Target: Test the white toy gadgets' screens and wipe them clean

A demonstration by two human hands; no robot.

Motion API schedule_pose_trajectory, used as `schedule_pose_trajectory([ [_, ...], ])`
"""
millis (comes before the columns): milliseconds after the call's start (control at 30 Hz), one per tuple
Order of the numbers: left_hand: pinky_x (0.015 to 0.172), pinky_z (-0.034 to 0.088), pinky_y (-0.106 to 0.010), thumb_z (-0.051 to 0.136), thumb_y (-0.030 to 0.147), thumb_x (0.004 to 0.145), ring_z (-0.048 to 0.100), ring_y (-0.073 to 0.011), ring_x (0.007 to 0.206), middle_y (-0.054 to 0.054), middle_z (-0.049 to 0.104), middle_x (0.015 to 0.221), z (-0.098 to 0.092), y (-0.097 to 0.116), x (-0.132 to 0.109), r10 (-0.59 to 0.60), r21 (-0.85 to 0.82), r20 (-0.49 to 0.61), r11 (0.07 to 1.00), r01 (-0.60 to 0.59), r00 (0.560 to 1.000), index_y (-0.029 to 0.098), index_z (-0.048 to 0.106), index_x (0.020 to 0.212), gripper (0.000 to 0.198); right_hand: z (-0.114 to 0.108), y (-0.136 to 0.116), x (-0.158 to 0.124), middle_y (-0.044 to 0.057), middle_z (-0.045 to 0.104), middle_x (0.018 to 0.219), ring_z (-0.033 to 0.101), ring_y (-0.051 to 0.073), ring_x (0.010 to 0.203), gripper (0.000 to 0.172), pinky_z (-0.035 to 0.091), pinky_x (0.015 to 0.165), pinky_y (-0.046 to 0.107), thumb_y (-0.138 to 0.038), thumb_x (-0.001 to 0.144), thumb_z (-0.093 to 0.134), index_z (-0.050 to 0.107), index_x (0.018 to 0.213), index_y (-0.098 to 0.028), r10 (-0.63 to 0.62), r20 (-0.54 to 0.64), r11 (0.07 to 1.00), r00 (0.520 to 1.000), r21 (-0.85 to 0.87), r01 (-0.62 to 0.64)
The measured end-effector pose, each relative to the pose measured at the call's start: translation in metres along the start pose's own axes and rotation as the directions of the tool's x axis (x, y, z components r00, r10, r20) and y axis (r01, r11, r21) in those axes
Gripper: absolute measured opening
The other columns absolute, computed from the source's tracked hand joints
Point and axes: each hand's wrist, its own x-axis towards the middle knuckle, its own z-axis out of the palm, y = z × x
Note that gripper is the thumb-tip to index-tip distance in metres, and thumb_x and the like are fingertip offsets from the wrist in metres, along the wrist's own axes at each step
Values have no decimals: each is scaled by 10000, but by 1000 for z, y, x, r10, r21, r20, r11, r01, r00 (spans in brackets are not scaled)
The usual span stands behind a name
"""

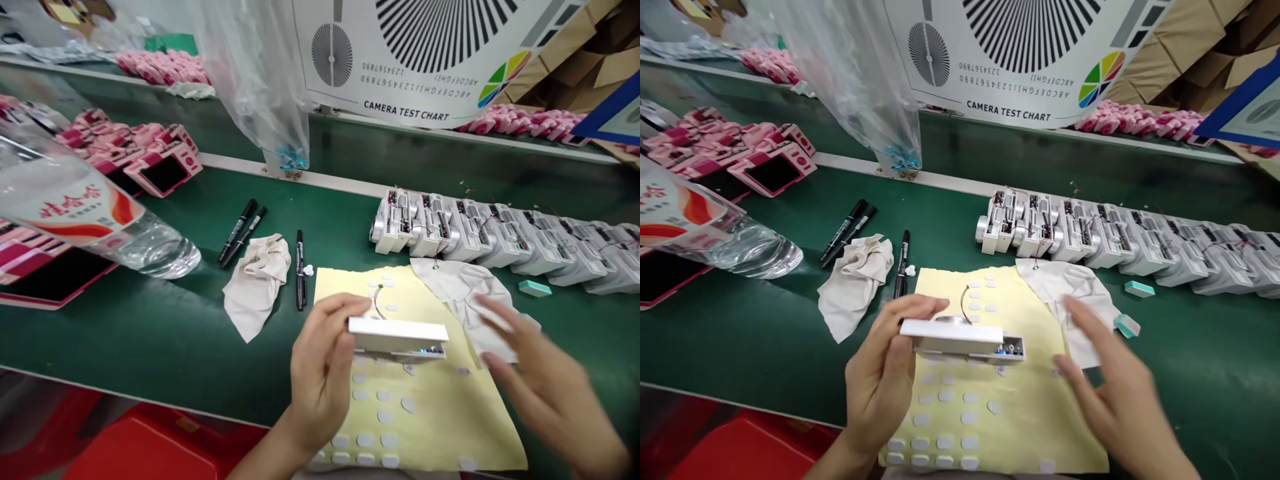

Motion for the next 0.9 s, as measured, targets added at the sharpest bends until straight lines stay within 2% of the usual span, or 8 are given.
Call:
schedule_pose_trajectory([
  [33,830,479,-248,377,259,920,549,-158,1005,-48,586,1035,1,1,5,-52,12,-6,999,53,999,214,601,1039,258,4,-18,3,63,484,1324,559,229,1101,490,526,822,354,-380,866,404,302,1339,-305,-94,155,991,983,110,78],
  [100,808,484,-253,376,308,919,554,-170,987,-59,594,1021,3,3,15,-172,16,-3,985,172,985,190,622,984,280,13,-42,11,67,548,1252,576,211,1066,425,515,842,343,-320,880,400,365,1301,-272,-184,268,957,946,269,109],
  [267,775,519,-323,414,456,878,598,-226,954,-103,629,1010,3,9,32,-375,-227,106,893,389,921,154,585,1082,402,10,-48,13,67,633,1096,637,165,758,342,540,683,285,-347,875,428,520,1187,-243,-76,318,882,945,463,-85],
  [433,644,560,-316,416,500,854,645,-239,862,-116,639,1036,0,36,20,-403,-462,349,712,529,846,165,536,1155,467,-15,-46,-19,67,653,1023,635,184,812,359,530,667,255,-420,884,405,558,1143,-224,34,309,717,951,655,-238],
  [533,723,565,-335,437,474,855,620,-261,966,-112,583,1170,-1,54,-1,-351,-451,380,737,503,856,206,468,1245,474,-24,-50,-45,58,662,1004,636,203,862,356,532,702,265,-432,882,403,571,1127,-235,68,280,674,958,695,-251],
  [700,830,545,-363,501,461,833,555,-302,1093,-128,500,1286,0,77,-47,-276,-255,377,887,386,884,223,329,1350,595,-32,-52,-84,29,653,1069,639,209,862,302,539,699,266,-403,873,422,598,1094,-296,115,123,688,986,706,-169],
  [800,837,547,-369,578,555,740,505,-325,1150,-136,422,1354,-1,82,-74,-120,-165,334,969,183,935,242,250,1382,785,-36,-49,-105,22,659,1043,643,200,816,297,542,656,253,-394,869,431,583,1112,-313,117,57,707,991,696,-124],
  [900,886,513,-443,700,529,631,450,-370,1190,-163,371,1380,-3,76,-93,87,-16,262,996,-86,961,216,238,1387,940,-40,-47,-119,37,653,1063,645,207,825,315,544,654,261,-397,876,412,578,1125,-296,139,30,696,990,708,-120],
])
